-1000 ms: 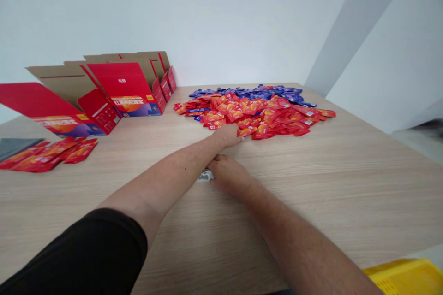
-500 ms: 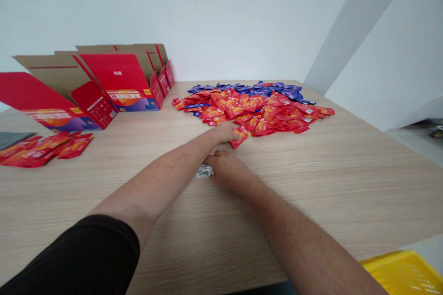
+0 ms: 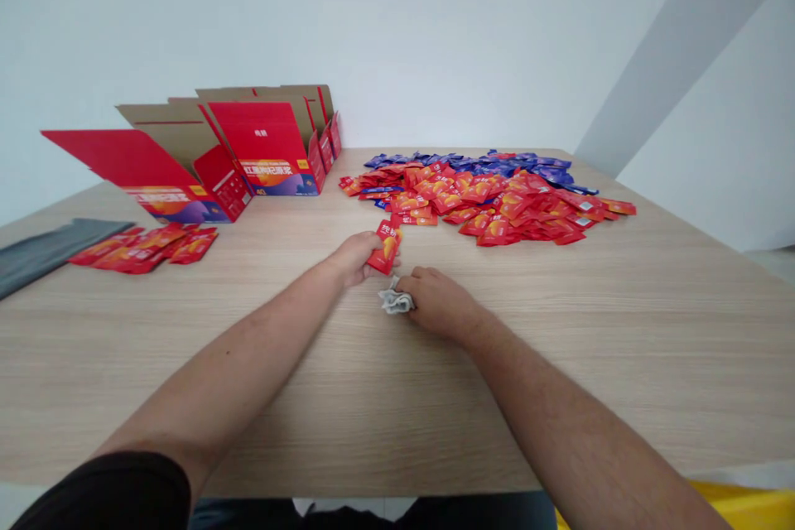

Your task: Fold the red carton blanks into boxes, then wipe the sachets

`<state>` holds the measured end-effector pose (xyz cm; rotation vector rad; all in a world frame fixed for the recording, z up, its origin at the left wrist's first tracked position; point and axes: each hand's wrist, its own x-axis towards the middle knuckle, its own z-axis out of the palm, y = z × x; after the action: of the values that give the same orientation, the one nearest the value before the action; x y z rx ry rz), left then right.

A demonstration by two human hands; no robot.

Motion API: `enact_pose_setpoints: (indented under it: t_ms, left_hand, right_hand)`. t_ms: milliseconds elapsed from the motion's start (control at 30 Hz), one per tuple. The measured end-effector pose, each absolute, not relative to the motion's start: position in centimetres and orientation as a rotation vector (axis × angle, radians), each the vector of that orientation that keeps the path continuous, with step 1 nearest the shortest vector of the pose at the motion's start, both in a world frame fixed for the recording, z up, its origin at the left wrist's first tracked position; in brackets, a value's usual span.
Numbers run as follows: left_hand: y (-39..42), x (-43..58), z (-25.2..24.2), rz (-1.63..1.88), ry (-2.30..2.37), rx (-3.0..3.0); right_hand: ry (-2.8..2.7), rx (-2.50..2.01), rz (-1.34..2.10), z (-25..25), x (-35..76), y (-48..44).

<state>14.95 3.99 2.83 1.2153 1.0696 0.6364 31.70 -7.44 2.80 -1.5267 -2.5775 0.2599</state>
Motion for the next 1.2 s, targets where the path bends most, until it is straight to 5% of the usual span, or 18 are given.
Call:
enact_pose_setpoints:
  t_ms: [400,567,767,1200]
  left_hand:
    - [-3.2,10.3,2.1,0.673,0.623,0.700]
    - [-5.6,13.2,1.5,0.670,0.765,0.744]
    - [-6.6,14.4,-0.1,0.869,0.827,0.765]
    - [-4.9,13.0,2.4,0.738,0.734,0.321]
  right_hand:
    - [-2.228,-1.800,0.085,3.2,36.1,-5.4]
    - [-1.852,-1.479,-0.150,3.6,34.4,-6.6]
    - [-2.139,-1.349,0.047,2.8,29.5,-9.0]
    - [-2.052,-1.195,0.097,1.9,30.2,-9.0]
